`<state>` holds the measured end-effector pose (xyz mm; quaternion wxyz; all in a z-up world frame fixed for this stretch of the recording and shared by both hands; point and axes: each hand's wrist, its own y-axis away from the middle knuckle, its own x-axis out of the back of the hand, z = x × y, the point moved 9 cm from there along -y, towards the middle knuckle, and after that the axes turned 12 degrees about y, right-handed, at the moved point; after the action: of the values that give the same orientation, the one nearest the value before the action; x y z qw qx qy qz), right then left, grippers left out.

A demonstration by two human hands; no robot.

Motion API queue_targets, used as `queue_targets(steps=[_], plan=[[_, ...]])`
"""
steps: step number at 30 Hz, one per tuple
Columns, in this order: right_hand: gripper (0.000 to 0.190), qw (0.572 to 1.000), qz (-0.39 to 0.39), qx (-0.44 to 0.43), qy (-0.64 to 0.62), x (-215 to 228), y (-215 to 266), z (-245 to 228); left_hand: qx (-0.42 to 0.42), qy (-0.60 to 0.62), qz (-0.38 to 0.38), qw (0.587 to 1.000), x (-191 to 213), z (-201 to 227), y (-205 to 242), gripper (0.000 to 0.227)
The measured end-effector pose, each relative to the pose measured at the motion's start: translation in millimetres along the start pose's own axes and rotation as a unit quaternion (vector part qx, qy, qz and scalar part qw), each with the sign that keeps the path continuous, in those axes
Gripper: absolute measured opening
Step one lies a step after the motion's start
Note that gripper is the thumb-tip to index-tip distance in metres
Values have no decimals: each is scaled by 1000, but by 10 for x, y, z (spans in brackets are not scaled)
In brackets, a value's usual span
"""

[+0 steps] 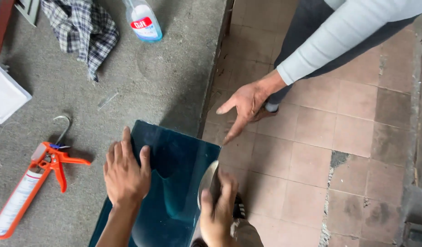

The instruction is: Polishing the sharp edges of a blue-tinted glass panel using a handheld polishing stone to make them smooth and safe.

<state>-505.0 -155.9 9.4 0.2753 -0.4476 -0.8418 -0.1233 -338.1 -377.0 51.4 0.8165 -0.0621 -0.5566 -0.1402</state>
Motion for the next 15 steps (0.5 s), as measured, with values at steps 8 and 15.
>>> queue_targets(steps=[8, 15], plan=[[78, 975, -37, -153, -158, -61, -44, 172, 6, 11, -18, 1000, 1, -28, 81, 77], [59, 975, -31, -175, -130, 4, -201, 220, 11, 7, -16, 1000, 30, -26, 104, 76]])
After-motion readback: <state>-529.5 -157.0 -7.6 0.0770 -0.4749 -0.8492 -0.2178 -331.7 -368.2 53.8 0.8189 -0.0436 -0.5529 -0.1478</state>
